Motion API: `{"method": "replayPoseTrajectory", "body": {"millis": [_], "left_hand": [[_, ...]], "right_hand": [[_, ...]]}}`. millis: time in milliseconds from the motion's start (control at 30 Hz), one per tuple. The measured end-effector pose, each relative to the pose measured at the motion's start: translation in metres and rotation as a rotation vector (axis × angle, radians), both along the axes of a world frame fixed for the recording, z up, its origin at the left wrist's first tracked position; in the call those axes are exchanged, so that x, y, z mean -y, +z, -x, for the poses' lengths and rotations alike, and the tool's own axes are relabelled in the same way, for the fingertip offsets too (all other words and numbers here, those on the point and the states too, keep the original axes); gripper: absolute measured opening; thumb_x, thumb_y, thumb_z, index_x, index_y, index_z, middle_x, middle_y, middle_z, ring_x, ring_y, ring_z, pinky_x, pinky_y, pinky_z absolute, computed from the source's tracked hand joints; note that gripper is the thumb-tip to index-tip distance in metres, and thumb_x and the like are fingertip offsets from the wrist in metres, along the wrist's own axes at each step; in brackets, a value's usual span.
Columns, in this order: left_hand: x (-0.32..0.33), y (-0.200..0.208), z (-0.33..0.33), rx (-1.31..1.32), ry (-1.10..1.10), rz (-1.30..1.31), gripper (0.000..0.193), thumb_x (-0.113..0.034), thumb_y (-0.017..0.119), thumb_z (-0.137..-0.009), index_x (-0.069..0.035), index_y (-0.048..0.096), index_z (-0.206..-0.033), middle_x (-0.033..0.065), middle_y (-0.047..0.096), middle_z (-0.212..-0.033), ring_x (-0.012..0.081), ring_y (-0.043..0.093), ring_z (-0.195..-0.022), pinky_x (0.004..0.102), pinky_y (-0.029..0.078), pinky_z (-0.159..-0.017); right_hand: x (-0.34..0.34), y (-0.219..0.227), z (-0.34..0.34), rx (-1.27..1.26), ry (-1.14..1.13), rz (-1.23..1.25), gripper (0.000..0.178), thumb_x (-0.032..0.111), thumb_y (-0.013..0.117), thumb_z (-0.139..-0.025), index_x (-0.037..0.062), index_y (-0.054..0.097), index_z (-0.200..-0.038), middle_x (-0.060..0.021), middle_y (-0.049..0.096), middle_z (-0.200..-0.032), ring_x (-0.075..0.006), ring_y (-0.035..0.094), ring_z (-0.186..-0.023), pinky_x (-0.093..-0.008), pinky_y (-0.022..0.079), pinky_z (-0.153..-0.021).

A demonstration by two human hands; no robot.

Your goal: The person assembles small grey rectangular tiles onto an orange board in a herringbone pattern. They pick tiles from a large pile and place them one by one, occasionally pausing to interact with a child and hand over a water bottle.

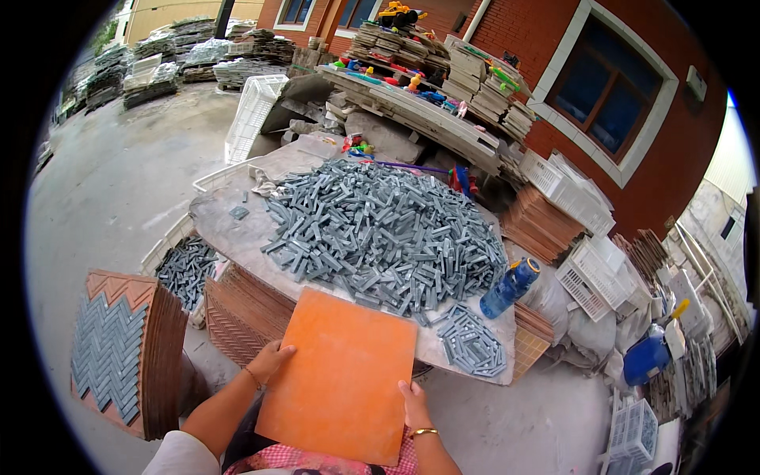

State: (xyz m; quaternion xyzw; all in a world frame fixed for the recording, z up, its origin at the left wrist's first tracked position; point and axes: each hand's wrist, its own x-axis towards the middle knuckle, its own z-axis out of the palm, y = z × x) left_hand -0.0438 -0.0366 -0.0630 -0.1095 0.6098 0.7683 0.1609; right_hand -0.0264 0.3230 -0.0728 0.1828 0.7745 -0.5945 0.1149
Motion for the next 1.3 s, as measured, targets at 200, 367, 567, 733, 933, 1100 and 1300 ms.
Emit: {"method": "replayPoseTrajectory", "body": {"millis": [200, 367, 567, 733, 933, 1100, 1300], "left_hand": [[0.005, 0.002, 0.027, 0.328, -0.051, -0.227, 0.045, -0.033, 0.053, -0.089, 0.001, 0.048, -0.120, 0.0129, 0.056, -0.116, 0.0241, 0.056, -0.103, 0.0416, 0.046, -0.088], [-0.002, 0.003, 0.020, 0.321, -0.103, -0.181, 0.047, -0.036, 0.055, -0.089, -0.003, 0.050, -0.121, 0.0131, 0.056, -0.117, 0.0244, 0.055, -0.104, 0.0416, 0.046, -0.088], [-0.006, 0.036, 0.022, 0.342, -0.067, -0.123, 0.046, -0.030, 0.058, -0.088, -0.002, 0.049, -0.122, 0.0123, 0.055, -0.118, 0.0244, 0.055, -0.105, 0.0416, 0.045, -0.089], [-0.004, 0.008, 0.021, 0.279, 0.000, -0.156, 0.045, -0.029, 0.059, -0.087, 0.001, 0.051, -0.120, 0.0135, 0.057, -0.116, 0.0249, 0.056, -0.103, 0.0378, 0.045, -0.088], [-0.009, 0.098, 0.040, -0.014, -0.030, -0.189, 0.044, -0.028, 0.061, -0.086, 0.000, 0.053, -0.118, 0.0094, 0.059, -0.112, 0.0197, 0.058, -0.099, 0.0332, 0.047, -0.086], [0.010, 0.196, 0.034, -0.865, -0.082, 0.012, 0.037, -0.021, 0.061, -0.085, 0.002, 0.055, -0.113, 0.0060, 0.062, -0.105, 0.0157, 0.059, -0.093, 0.0298, 0.049, -0.080], [0.020, 0.224, -0.001, -1.535, -0.389, 0.967, 0.036, -0.012, 0.049, -0.084, -0.016, 0.058, -0.119, 0.0058, 0.060, -0.116, 0.0227, 0.057, -0.108, 0.0340, 0.045, -0.094]], "right_hand": [[-0.006, -0.010, 0.012, 0.133, 0.122, 0.711, 0.025, 0.013, 0.064, -0.082, 0.0053, 0.057, -0.105, -0.0030, 0.061, -0.098, -0.0151, 0.059, -0.088, -0.0319, 0.048, -0.078], [-0.004, -0.003, 0.009, 0.211, 0.095, 0.723, 0.028, 0.008, 0.067, -0.079, 0.0049, 0.056, -0.105, -0.0028, 0.061, -0.095, -0.0150, 0.058, -0.086, -0.0318, 0.049, -0.079], [-0.006, -0.006, 0.019, 0.160, 0.093, 0.739, 0.032, 0.008, 0.068, -0.077, 0.0025, 0.056, -0.107, -0.0048, 0.062, -0.097, -0.0168, 0.059, -0.088, -0.0337, 0.049, -0.079], [-0.006, -0.011, 0.020, 0.165, 0.119, 0.707, 0.038, 0.011, 0.065, -0.080, -0.0012, 0.053, -0.114, -0.0089, 0.060, -0.109, -0.0219, 0.058, -0.098, -0.0390, 0.047, -0.086], [-0.010, 0.062, 0.047, -0.039, 0.106, 0.637, 0.041, 0.012, 0.067, -0.079, -0.0003, 0.051, -0.115, -0.0082, 0.060, -0.107, -0.0190, 0.058, -0.097, -0.0360, 0.047, -0.083], [-0.005, 0.199, 0.031, -0.761, 0.256, 0.159, 0.030, 0.009, 0.067, -0.078, -0.0028, 0.057, -0.103, -0.0102, 0.063, -0.101, -0.0156, 0.059, -0.091, -0.0285, 0.047, -0.077], [-0.014, 0.212, 0.013, -1.304, 0.531, -0.730, 0.024, 0.013, 0.059, -0.079, 0.0080, 0.066, -0.101, -0.0105, 0.065, -0.104, -0.0255, 0.061, -0.100, -0.0383, 0.046, -0.091]]}}
